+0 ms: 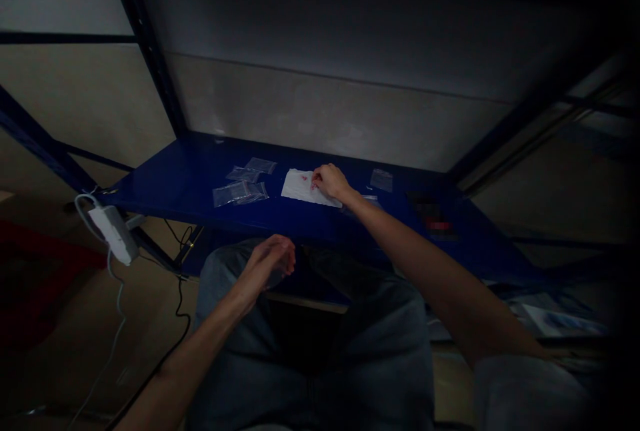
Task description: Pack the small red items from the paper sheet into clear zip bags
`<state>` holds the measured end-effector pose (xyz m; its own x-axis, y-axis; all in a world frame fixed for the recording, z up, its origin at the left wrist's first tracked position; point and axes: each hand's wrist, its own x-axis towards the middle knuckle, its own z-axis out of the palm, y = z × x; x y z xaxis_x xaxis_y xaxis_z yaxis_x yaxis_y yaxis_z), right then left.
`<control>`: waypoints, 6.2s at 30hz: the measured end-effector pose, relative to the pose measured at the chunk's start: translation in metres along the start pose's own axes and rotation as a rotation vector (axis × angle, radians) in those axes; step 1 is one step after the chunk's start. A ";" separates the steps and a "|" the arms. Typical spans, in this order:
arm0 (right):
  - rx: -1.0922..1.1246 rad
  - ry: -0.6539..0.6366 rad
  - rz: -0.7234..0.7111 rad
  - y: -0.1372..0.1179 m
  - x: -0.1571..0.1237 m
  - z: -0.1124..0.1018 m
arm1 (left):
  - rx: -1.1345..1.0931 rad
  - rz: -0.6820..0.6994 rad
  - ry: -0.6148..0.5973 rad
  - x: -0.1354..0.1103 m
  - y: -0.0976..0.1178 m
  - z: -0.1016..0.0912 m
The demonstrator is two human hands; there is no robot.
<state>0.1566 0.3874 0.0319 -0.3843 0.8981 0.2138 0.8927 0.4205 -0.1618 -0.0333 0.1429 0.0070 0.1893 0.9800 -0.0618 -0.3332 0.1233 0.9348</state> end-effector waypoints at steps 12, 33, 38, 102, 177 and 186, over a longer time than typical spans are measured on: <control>0.129 0.117 -0.009 0.000 0.002 -0.010 | 0.068 -0.221 0.109 0.005 -0.017 -0.008; 1.264 0.307 0.492 -0.109 -0.309 0.013 | 0.401 -0.172 -0.503 -0.043 -0.047 0.030; 1.155 0.406 0.373 -0.119 -0.322 0.013 | 0.446 -0.306 -0.586 -0.066 -0.067 0.031; 1.485 0.210 0.323 -0.097 -0.305 -0.002 | 0.179 0.006 -0.128 -0.058 -0.040 0.042; 1.530 -0.011 0.185 -0.111 -0.313 0.007 | 0.288 0.133 -0.276 -0.061 -0.053 0.042; 1.511 0.076 0.326 -0.111 -0.311 0.005 | 0.161 0.076 -0.087 -0.057 -0.052 0.037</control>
<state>0.1753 0.0622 -0.0216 -0.1729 0.9848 0.0161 -0.1461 -0.0094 -0.9892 0.0075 0.0747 -0.0247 0.2511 0.9673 0.0348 -0.1987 0.0163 0.9799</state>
